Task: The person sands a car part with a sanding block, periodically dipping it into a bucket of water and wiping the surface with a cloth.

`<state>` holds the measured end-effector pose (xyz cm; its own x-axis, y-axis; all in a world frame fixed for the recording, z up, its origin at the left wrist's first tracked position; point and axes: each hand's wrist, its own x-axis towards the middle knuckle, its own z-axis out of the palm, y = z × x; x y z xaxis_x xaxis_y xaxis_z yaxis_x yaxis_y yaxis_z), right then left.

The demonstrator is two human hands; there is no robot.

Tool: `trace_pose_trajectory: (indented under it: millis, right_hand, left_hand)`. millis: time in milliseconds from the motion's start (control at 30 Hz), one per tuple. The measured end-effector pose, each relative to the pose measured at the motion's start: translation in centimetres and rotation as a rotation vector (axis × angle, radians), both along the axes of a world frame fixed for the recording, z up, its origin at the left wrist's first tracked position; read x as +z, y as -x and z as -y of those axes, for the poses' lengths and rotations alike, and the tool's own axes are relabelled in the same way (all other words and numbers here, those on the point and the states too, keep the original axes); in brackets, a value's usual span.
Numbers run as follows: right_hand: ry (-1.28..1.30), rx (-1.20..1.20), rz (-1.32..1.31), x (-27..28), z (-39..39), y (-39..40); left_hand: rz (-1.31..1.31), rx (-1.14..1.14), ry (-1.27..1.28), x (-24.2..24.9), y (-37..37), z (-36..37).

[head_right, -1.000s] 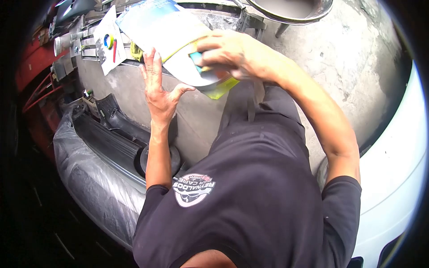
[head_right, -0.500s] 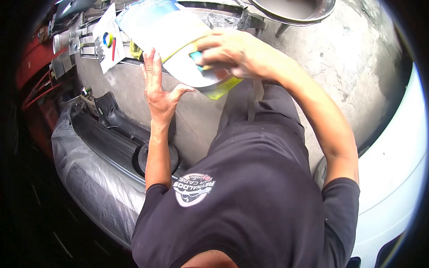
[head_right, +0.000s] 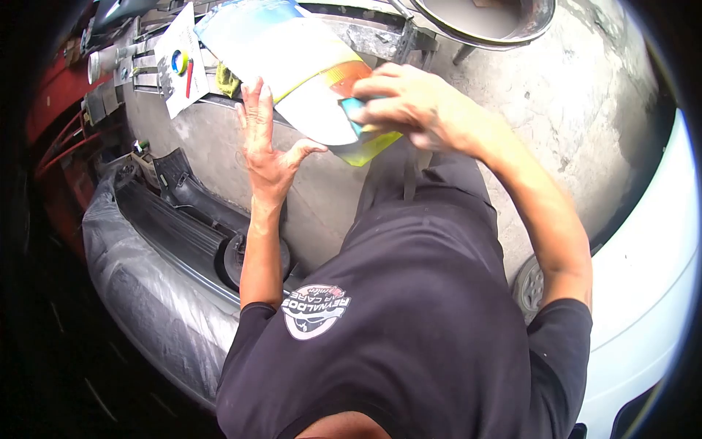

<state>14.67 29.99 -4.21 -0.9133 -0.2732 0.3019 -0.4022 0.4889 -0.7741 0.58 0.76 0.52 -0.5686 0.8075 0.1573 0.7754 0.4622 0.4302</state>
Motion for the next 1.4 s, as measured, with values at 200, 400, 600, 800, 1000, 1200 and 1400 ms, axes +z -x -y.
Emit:
trace_pose_trajectory:
  millis: [200, 400, 600, 800, 1000, 1200, 1400]
  right_hand:
    - [0.082, -0.087, -0.061, 0.0, 1.2, 1.4]
    - [0.030, -0.108, -0.028, 0.0, 1.5, -1.4]
    - [0.037, -0.125, -0.021, 0.2, 2.0, -2.2]
    - [0.055, -0.132, -0.024, 0.6, 1.8, -0.1]
    - [0.038, -0.177, -0.032, 0.3, 2.2, -1.7]
    - [0.191, -0.532, 0.036, 0.2, 0.3, -3.0]
    - [0.318, -0.589, 0.186, -0.9, -0.1, -7.3]
  left_hand:
    - [0.012, -0.007, 0.002, 0.0, 0.0, 0.3]
    - [0.027, -0.010, -0.018, -0.1, 0.0, 0.4]
    - [0.014, -0.009, -0.001, 0.2, 0.0, 0.2]
    - [-0.001, -0.026, -0.008, 0.0, 0.2, 0.5]
    - [-0.011, 0.007, 0.066, 0.6, 0.2, 0.3]
    - [-0.275, -0.112, 0.445, 4.6, -0.3, -1.2]
    - [-0.301, -0.246, 0.624, 3.6, -3.8, -6.2]
